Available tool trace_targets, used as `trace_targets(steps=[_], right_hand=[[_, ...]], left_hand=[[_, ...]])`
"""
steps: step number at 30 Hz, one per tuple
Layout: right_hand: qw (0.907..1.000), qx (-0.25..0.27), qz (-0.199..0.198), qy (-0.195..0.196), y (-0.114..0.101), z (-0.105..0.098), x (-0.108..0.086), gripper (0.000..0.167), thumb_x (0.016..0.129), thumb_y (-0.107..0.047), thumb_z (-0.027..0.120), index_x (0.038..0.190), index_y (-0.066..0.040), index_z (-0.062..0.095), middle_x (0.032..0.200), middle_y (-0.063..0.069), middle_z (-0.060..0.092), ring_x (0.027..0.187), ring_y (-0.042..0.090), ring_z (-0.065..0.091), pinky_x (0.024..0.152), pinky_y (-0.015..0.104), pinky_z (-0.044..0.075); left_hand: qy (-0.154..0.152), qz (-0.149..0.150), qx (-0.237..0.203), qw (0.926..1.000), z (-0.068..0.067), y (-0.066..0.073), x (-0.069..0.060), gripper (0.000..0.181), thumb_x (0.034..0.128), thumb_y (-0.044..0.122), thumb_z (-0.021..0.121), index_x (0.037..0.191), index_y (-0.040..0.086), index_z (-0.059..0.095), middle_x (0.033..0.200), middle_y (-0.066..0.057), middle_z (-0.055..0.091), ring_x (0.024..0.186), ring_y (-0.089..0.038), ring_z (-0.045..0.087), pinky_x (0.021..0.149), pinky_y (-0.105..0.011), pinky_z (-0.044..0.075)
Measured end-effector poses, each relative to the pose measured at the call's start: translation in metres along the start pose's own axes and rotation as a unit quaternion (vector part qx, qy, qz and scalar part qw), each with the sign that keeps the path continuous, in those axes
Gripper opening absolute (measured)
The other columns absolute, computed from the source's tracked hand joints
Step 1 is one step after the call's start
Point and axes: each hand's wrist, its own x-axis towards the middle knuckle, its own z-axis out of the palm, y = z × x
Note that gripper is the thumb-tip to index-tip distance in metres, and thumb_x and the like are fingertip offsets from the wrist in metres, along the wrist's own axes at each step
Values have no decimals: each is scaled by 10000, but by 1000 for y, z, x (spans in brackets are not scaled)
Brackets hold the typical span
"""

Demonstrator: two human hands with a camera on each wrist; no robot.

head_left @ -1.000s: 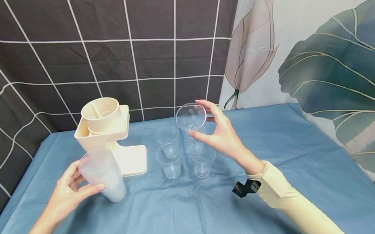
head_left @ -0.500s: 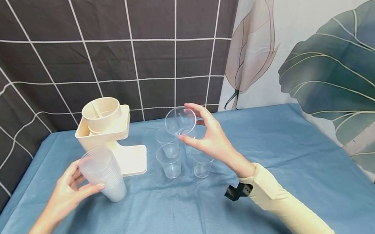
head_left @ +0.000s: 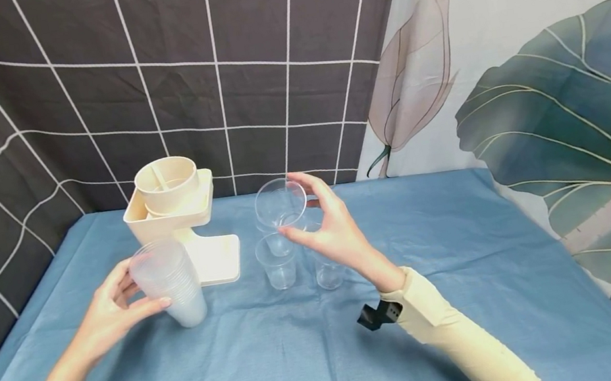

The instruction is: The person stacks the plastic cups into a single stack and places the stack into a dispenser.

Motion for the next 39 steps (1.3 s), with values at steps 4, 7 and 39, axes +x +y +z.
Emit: trace_targets(steps=[4, 7, 39], right_hand=[[10000, 36, -69, -44, -2, 4, 1, 739, 741, -82, 799, 1387, -108, 444, 1352, 42, 535, 1211, 201, 513, 969, 419, 488], [9999, 84, -87, -73, -5, 8, 3, 742, 739, -83, 799, 1389, -109, 442, 1348, 58, 539, 1202, 214, 516, 969, 406, 489], [9989, 329, -224, -254, -25, 38, 15, 751, 730, -99, 806, 1389, -106, 445, 1352, 18, 528, 1192, 169, 510, 984, 296, 481]], left_hand=[[-1, -8, 26, 10000, 0, 0, 0, 723, 807, 92, 765, 1410, 100, 365, 1189, 237, 483, 1038, 151, 497, 821, -29, 455], [0, -1, 56, 10000, 0, 0, -1, 725, 807, 93, 765, 1412, 104, 365, 1188, 241, 481, 1036, 153, 495, 822, -29, 454], [-49, -70, -28, 10000, 0, 0, 0, 730, 812, 98, 761, 1418, 111, 354, 1213, 226, 471, 1051, 145, 488, 823, -35, 457]])
